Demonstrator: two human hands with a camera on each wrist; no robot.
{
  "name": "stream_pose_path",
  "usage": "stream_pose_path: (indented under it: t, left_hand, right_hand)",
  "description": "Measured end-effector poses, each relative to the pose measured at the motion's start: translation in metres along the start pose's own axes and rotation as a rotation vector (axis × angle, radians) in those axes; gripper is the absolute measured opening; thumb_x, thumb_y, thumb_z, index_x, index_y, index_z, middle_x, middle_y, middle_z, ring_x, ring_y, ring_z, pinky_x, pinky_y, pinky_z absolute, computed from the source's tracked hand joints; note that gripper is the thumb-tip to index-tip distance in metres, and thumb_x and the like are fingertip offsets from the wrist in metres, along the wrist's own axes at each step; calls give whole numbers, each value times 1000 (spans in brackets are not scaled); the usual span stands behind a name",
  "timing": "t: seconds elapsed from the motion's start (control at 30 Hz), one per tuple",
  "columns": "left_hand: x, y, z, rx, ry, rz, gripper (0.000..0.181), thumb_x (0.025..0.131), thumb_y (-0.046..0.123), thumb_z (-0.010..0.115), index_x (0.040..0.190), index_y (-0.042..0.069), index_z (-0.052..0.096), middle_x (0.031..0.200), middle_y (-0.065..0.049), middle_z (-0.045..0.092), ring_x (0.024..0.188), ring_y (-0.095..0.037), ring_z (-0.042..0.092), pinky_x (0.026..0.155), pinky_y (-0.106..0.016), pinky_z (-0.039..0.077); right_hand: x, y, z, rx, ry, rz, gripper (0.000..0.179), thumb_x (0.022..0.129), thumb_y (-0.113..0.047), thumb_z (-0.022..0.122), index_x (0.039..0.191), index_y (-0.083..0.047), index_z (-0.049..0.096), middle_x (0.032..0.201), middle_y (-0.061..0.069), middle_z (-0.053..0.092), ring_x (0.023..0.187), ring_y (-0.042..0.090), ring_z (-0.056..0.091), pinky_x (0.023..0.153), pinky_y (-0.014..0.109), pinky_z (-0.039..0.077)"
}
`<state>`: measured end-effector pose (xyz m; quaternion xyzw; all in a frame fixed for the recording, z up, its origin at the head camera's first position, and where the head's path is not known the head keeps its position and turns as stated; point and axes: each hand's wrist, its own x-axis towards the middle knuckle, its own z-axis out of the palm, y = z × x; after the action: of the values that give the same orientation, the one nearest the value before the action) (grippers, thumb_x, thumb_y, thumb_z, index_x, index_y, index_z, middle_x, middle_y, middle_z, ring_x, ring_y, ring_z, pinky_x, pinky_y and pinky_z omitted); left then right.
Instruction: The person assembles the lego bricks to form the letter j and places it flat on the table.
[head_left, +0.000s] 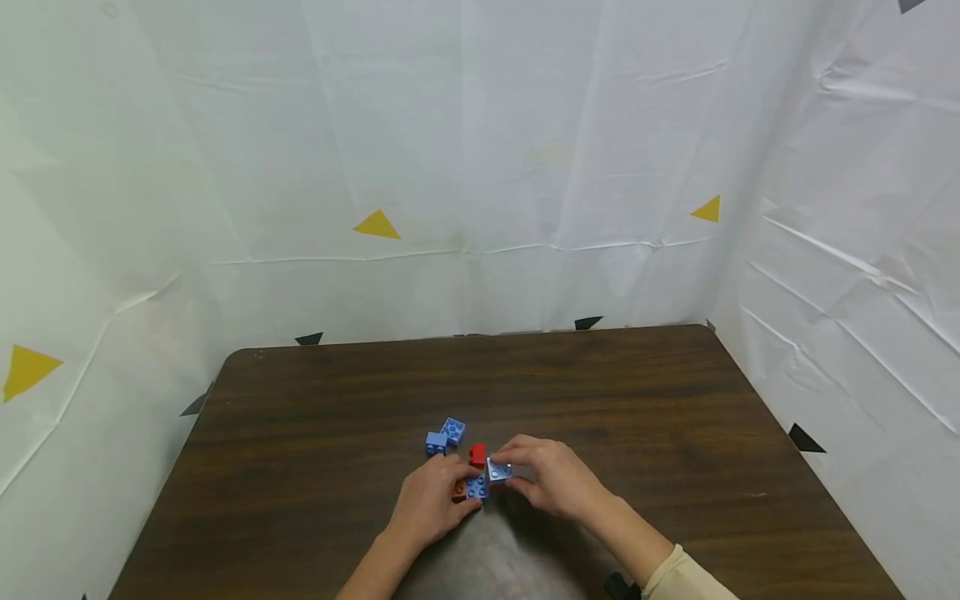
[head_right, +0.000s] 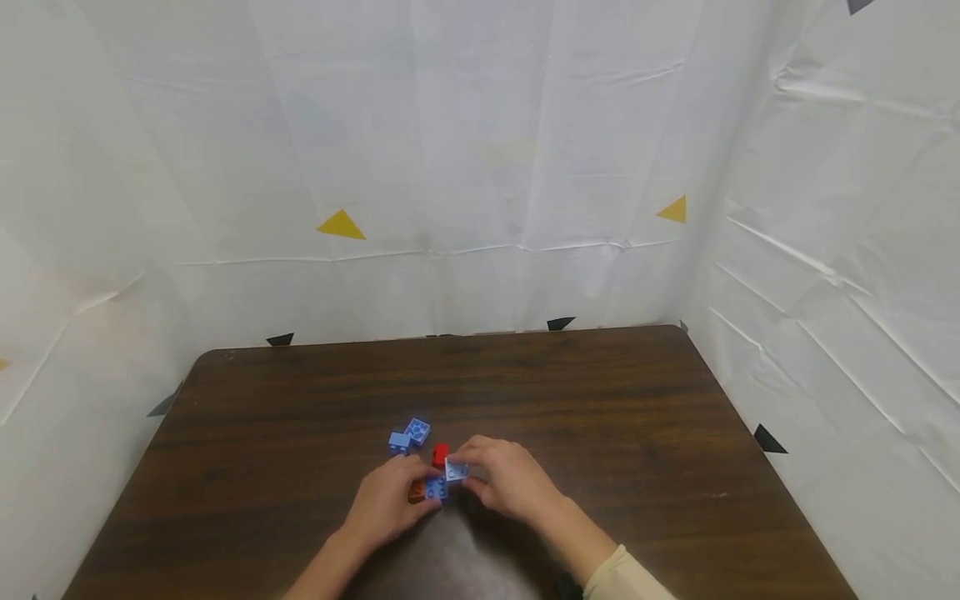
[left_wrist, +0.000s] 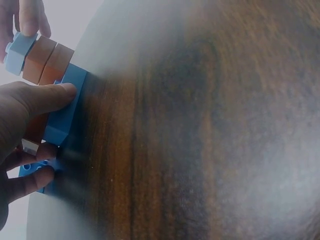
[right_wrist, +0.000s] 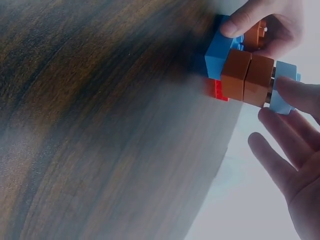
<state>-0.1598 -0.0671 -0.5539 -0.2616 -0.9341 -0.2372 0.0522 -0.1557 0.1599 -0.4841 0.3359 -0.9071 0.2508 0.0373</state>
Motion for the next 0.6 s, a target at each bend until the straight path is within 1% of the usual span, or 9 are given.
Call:
stream_pose_path:
  t: [0.17, 0.33, 0.6]
  left_hand:
    - [0, 0, -1, -3, -11, -8, 37, 75, 41, 84, 105, 22, 76, 95, 10, 64, 79, -6, 50, 65, -27, 44]
    - [1, -1, 0, -2, -17, -12, 37, 75, 42, 84, 106, 22, 75, 95, 10, 64, 80, -6, 50, 65, -27, 44]
    - [0, -1, 1, 3, -4, -2, 37, 74, 41, 85, 105, 22, 75, 93, 12, 63, 78, -5, 48, 64, -26, 43]
  right_hand:
    - [1, 0, 0, 0, -4, -5, 33, 83, -13, 79, 115, -13, 73, 109, -8, 67, 95, 9, 65, 80, 33, 53]
    - [1, 0, -1, 2, -12, -7, 34, 83, -13, 80, 116, -14, 73, 109, -8, 67, 95, 8, 65, 79, 32, 53]
    - [4, 1, -5, -8, -60, 7, 33, 83, -15, 80, 116, -17, 74, 106, -8, 67, 88, 9, 65, 74, 30, 53]
